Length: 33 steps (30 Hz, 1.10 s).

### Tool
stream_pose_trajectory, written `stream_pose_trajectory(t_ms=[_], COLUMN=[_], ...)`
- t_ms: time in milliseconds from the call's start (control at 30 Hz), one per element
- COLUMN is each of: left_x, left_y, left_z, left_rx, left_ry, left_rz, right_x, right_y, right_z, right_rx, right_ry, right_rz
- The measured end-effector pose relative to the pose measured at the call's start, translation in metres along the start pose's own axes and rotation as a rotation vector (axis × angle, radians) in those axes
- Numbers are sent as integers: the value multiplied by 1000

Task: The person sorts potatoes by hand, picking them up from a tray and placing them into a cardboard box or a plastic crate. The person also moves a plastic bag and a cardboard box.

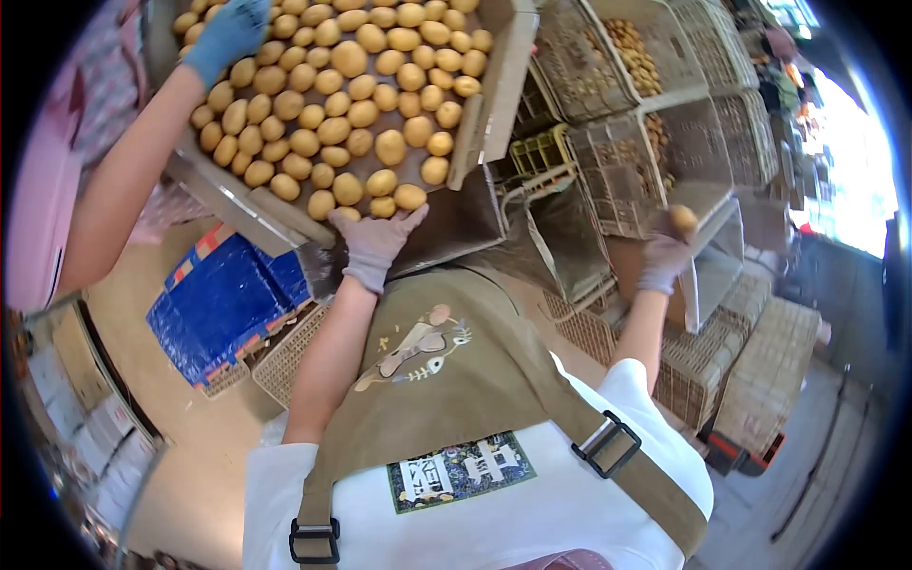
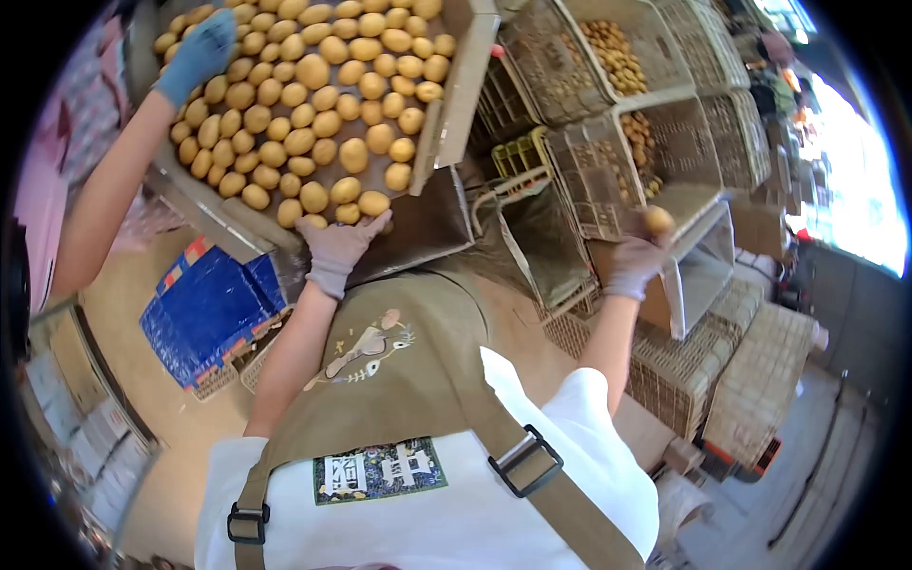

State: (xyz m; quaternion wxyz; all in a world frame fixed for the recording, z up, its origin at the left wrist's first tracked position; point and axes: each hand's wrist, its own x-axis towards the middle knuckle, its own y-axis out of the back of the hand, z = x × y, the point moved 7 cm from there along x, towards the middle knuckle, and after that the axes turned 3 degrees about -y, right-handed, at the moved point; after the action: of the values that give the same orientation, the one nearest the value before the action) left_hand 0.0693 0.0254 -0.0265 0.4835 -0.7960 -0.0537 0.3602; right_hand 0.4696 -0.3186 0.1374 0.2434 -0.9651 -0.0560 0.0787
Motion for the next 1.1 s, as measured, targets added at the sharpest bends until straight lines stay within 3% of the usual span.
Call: stream_pose_trajectory(t_ms=[100, 167, 200, 300, 367, 400, 433, 500, 567, 667, 767, 800, 833, 867, 900, 933, 967, 1033, 1067, 1100], left_x=[3, 3, 3, 3, 1, -1, -5, -5, -5, -7, -5, -9, -12, -14, -14, -3, -1, -1, -1, 1], left_y=[1, 1, 0, 2, -1, -4, -7, 4, 2, 4, 2, -2, -8, -12, -14, 1, -1, -9, -4, 1], left_z=[1, 2, 2, 1, 1, 1, -4, 3, 0, -1, 5, 4, 4, 2, -3, 2, 2, 2, 3, 1], left_rx=[88, 103, 111, 72, 97, 107, -50, 24, -76, -50, -25, 23, 4, -11, -20, 3, 43, 172, 79, -15], left_ry=[-22, -32, -36, -8, -14, -24, 45, -89, -3, -29, -40, -74, -87, -84, -63, -14, -35, -47, -26, -17], left_rz=[-9, -14, -18, 3, -4, -10, 43, 161, 98, 110, 30, 105, 120, 131, 145, 29, 39, -30, 31, 95], right_x=[-24, 7, 0, -130, -194, -218, -222, -221, -214, -204, -187, -174, -139, -101, -55, -5, 25, 21, 5, 15], right_y=[14, 7, -28, -235, -294, -316, -324, -326, -336, -339, -311, -296, -251, -211, -143, -61, -2, 40, 29, 24], right_z=[-72, -52, -23, 78, 170, 184, 233, 306, 333, 310, 221, 176, 151, 117, 88, 49, 10, -63, -79, -78], right_rx=[159, -115, -404, -1028, -1507, -1122, -1405, -1661, -1847, -1666, -869, -834, -597, -400, -209, -130, -48, 198, 279, 196], right_ry=[203, 139, 214, 233, 752, 754, 326, 333, 184, 18, -405, -450, -365, -237, -254, -212, -159, 114, 62, 56], right_rz=[541, 165, 65, -480, -1009, -1034, -1113, -1129, -1111, -1193, -997, -819, -644, -603, -382, -258, -138, 300, 362, 108])
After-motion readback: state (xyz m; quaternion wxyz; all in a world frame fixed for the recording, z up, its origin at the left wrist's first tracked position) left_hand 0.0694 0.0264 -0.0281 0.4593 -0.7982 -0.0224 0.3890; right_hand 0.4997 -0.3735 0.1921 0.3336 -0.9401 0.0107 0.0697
